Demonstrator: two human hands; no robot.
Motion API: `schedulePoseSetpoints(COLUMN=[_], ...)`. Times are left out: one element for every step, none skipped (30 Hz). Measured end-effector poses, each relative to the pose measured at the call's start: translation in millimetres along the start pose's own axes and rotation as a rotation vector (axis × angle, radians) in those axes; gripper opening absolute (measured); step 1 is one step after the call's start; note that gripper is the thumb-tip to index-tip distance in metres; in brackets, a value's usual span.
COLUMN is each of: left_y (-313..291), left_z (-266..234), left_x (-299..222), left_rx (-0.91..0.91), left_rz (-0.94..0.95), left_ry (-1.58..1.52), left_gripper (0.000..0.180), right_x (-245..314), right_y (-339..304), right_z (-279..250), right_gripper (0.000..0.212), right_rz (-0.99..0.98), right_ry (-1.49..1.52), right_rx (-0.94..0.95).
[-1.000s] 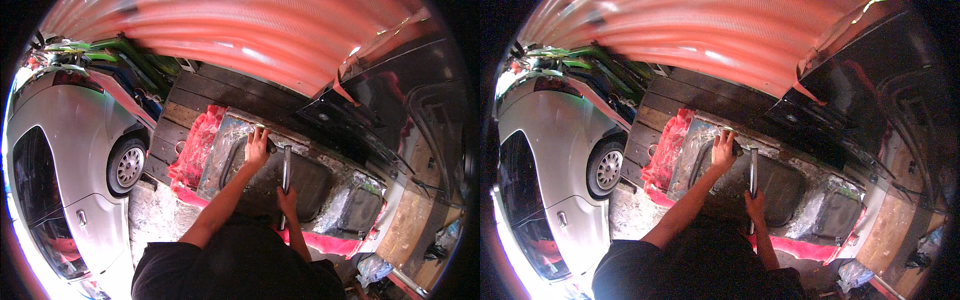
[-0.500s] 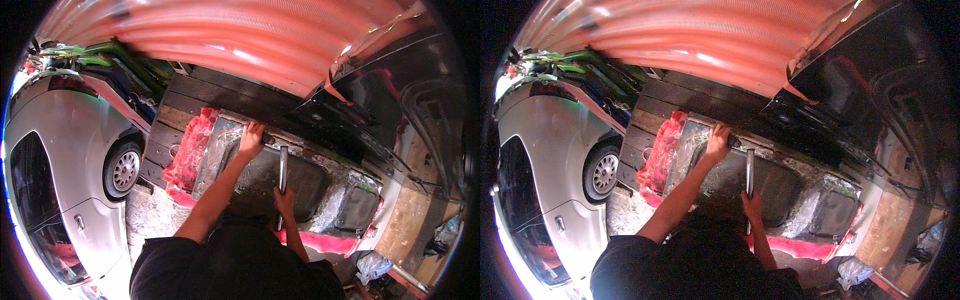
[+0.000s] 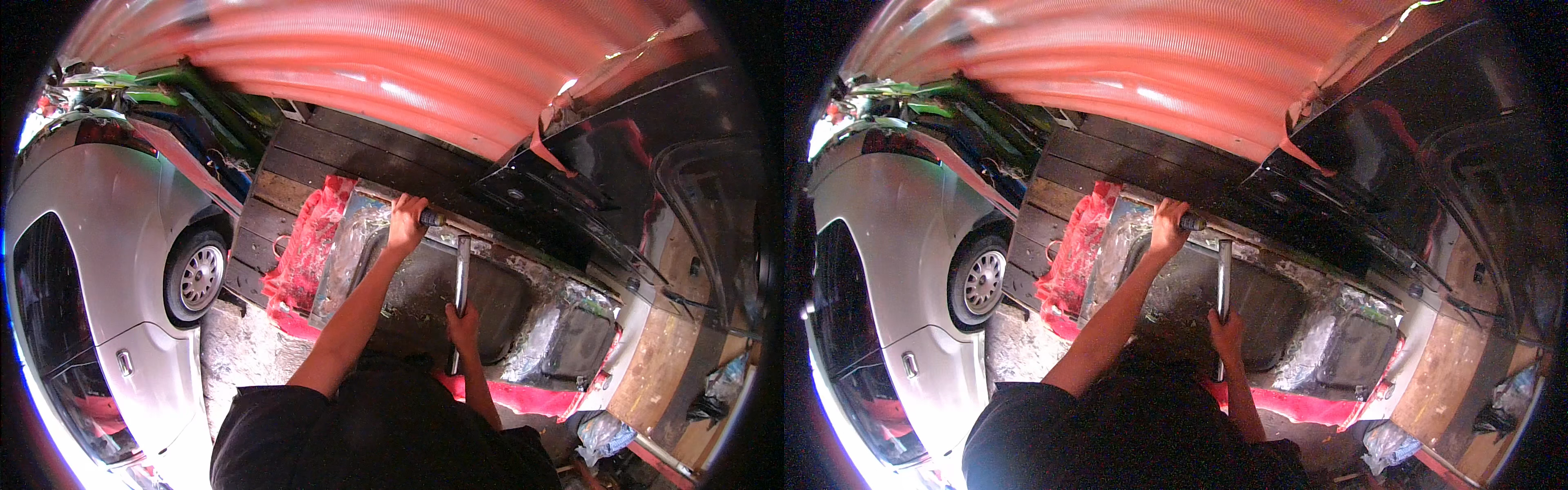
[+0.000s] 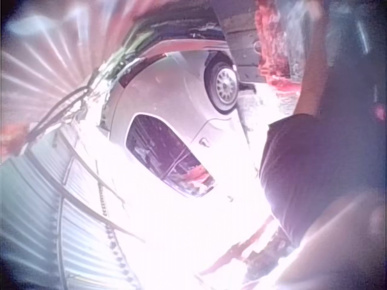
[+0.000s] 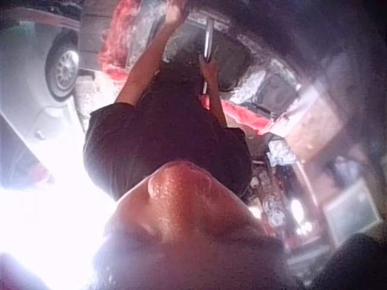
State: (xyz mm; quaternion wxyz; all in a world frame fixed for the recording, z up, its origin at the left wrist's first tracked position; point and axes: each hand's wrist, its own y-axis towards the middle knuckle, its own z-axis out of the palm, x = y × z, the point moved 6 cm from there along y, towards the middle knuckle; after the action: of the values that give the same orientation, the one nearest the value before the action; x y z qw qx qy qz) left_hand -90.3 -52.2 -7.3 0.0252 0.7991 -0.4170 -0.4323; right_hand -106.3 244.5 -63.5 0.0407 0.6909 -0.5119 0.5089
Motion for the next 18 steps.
schedulePoseSetpoints(left_y=[2,4,5,5,4,4,3,2,2,2,3,4,5,6,4,3,2,1], left_z=[1,2,3,2,2,2,1,1,0,1,1,1,0,0,1,-1,-5,-7], left_x=[1,2,3,3,3,4,6,10,12,11,10,9,9,8,6,9,15,17], left_rx=[0.012,0.024,0.036,0.026,0.016,0.006,0.007,0.005,0.004,0.018,0.031,0.044,0.033,0.024,0.018,0.016,0.015,0.013], left_rz=[-0.013,-0.026,-0.039,-0.023,-0.008,0.008,-0.001,-0.013,-0.026,-0.028,-0.032,-0.036,-0.027,-0.018,-0.014,-0.014,-0.013,-0.011], left_ry=[0.004,0.009,0.013,0.006,-0.001,-0.008,-0.024,-0.038,-0.056,-0.056,-0.055,-0.054,-0.053,-0.054,-0.058,-0.034,-0.01,0.013], left_gripper=[0.037,0.037,0.038,0.038,0.039,0.04,0.04,0.041,0.041,0.042,0.042,0.042,0.041,0.041,0.04,0.04,0.039,0.039], right_x=[4,4,3,9,17,25,43,62,84,97,99,99,98,103,104,114,104,93], right_y=[0,2,5,4,5,8,9,7,4,3,6,10,16,27,39,40,42,41], right_z=[-1,0,1,3,3,4,3,0,-5,-5,-2,6,13,20,31,38,38,36], right_gripper=[0.034,0.034,0.034,0.035,0.035,0.034,0.034,0.034,0.033,0.033,0.031,0.03,0.029,0.031,0.032,0.033,0.035,0.037], right_rz=[0.008,-0.008,-0.023,-0.036,-0.071,-0.106,-0.143,-0.127,-0.11,-0.091,-0.107,-0.124,-0.142,-0.301,-0.449,-0.597,-0.496,-0.396], right_ry=[0.039,0.022,0.006,-0.008,0.026,0.061,0.097,0.223,0.347,0.473,0.523,0.573,0.622,0.392,0.153,-0.088,-0.052,-0.016], right_rx=[-0.004,-0.011,-0.019,-0.023,-0.033,-0.042,-0.053,-0.03,-0.011,0.008,-0.029,-0.065,-0.102,-0.179,-0.253,-0.322,-0.272,-0.223])
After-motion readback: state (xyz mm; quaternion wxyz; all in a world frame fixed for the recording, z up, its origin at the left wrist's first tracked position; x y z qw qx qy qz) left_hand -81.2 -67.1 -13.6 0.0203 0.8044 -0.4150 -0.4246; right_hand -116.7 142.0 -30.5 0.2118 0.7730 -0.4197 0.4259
